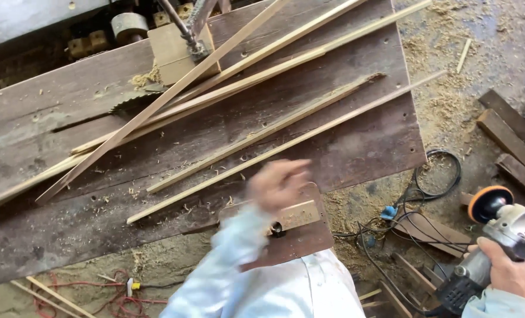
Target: The person is using a handheld angle grinder with a sanding disc to smooth and shape long, thin strips of wood on a workbench.
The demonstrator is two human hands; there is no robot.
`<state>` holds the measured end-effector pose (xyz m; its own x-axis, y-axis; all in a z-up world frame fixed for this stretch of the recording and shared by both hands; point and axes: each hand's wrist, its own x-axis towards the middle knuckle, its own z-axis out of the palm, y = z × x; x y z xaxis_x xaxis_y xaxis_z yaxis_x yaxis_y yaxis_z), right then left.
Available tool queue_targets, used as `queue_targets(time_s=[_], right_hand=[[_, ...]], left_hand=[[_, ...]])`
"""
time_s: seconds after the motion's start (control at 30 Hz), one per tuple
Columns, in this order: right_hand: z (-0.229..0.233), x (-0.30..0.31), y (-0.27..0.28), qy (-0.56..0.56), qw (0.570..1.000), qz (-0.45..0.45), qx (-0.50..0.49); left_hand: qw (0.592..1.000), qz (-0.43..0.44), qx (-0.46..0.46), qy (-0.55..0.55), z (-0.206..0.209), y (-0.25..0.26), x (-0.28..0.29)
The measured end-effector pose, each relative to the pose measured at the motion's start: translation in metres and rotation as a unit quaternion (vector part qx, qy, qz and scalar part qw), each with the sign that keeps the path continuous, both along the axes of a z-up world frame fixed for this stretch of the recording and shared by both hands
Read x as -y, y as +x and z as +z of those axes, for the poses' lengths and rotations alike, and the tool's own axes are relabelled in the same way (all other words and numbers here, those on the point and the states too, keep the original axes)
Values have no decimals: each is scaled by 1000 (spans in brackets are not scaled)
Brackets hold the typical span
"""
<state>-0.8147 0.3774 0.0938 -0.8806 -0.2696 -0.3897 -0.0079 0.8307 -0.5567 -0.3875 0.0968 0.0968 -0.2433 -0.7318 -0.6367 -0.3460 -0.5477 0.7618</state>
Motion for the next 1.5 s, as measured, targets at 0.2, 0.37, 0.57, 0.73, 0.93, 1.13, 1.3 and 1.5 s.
queue_targets(time_s=[0.2,0.37,0.57,0.73,0.93,1.13,1.3,1.5], right_hand=[[25,22,36,8,999,-1,33],[42,49,70,54,998,31,2],[80,86,121,47,995,80,44],[60,96,131,79,989,118,32],[54,127,168,43,982,170,72],[35,177,224,120,941,313,31],[25,221,259,242,872,425,12],[6,234,254,270,811,517,43]], left_hand=[[713,-117,427,-544,-99,196,-49],[744,-112,296,-589,-97,197,-41],[751,-130,299,-575,-136,169,-56],[724,-135,309,-602,-131,169,-53],[702,-116,317,-627,-129,154,-37],[696,-96,317,-637,-131,148,-32],[699,-115,328,-625,-128,144,-35],[695,-117,343,-621,-148,151,-38]])
